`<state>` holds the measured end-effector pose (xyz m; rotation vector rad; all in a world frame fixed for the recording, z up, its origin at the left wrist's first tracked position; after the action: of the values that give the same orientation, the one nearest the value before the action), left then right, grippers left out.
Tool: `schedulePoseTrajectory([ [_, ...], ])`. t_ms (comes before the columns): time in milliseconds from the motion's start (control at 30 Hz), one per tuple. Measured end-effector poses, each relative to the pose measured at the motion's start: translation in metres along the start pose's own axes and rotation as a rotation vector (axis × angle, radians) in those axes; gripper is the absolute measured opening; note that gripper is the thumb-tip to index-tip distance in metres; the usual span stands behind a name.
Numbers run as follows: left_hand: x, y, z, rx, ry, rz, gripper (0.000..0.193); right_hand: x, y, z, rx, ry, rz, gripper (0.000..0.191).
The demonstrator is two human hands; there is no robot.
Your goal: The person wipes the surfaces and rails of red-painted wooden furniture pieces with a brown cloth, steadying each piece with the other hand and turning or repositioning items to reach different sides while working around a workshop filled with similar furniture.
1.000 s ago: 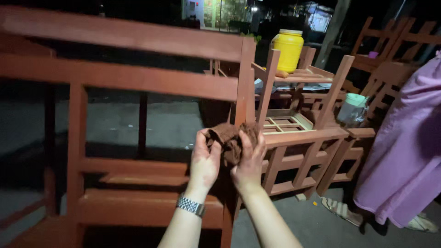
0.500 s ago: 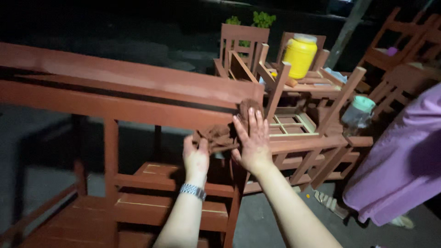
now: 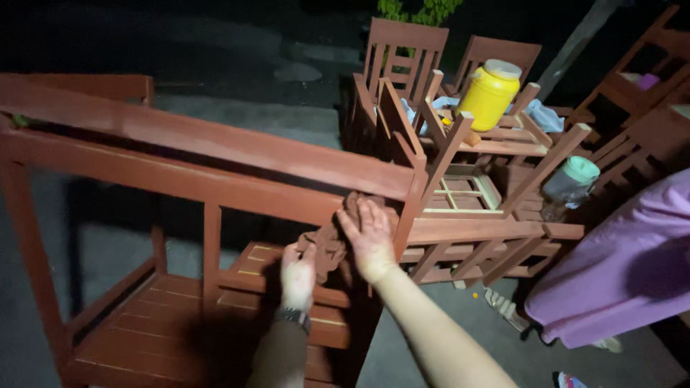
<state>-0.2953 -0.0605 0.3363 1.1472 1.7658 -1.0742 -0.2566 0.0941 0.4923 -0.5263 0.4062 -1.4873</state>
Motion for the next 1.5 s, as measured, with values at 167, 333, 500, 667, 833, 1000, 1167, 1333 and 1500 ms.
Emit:
schedulePoseTrajectory([
  [167,-0.019,-0.028,0.04,-0.093,-0.225,-0.098,0.023,0.058,-0.038,0.006,0.138,-0.05,0.063,0.067],
  [333,-0.069,-0.025,0.052,-0.086,-0.19,0.054,0.018,0.063,-0.046,0.001,0.375,0.092,-0.014,0.061],
  [500,-0.072,-0.019,0.018,0.12,-0.277,-0.006,0.021,0.008,-0.019,0.022,0.148,0.043,0.032,0.056],
  [667,-0.077,0.007,-0.018,0.383,-0.296,0.009,0.025,-0.022,-0.003,0.06,0.127,0.104,-0.07,0.053],
  [833,-0.129,-0.016,-0.033,0.357,-0.005,0.079,0.024,-0.007,-0.009,0.105,-0.013,-0.29,-0.582,0.065],
  [1000,-0.15,-0.048,-0.051,0.372,-0.069,0.023,0.019,-0.003,-0.027,0.131,-0.182,-0.09,-0.558,0.085],
  [1167,-0.116,-0.038,-0.071,0.133,0.133,0.517,0.023,-0.012,-0.076,0.109,0.126,0.643,-0.241,0.109],
  [1333,-0.096,-0.033,-0.074,0.075,0.226,0.65,0.03,-0.018,-0.095,0.125,0.302,0.188,-0.236,0.116],
  [1500,-0.087,-0.04,-0.073,0.113,0.148,0.525,0.028,-0.047,-0.13,0.139,0.538,0.156,-0.245,0.129],
])
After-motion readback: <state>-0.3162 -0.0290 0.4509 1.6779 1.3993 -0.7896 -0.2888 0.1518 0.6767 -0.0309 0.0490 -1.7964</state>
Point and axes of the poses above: each hand's wrist, its own y-axis away from the middle knuckle, its own z-axis out of the back of the hand, x = y × z, the point moved 4 cm from there along -y, towards the middle knuckle, and after that the axes turned 15 degrees about -z, right-handed, at the moved point
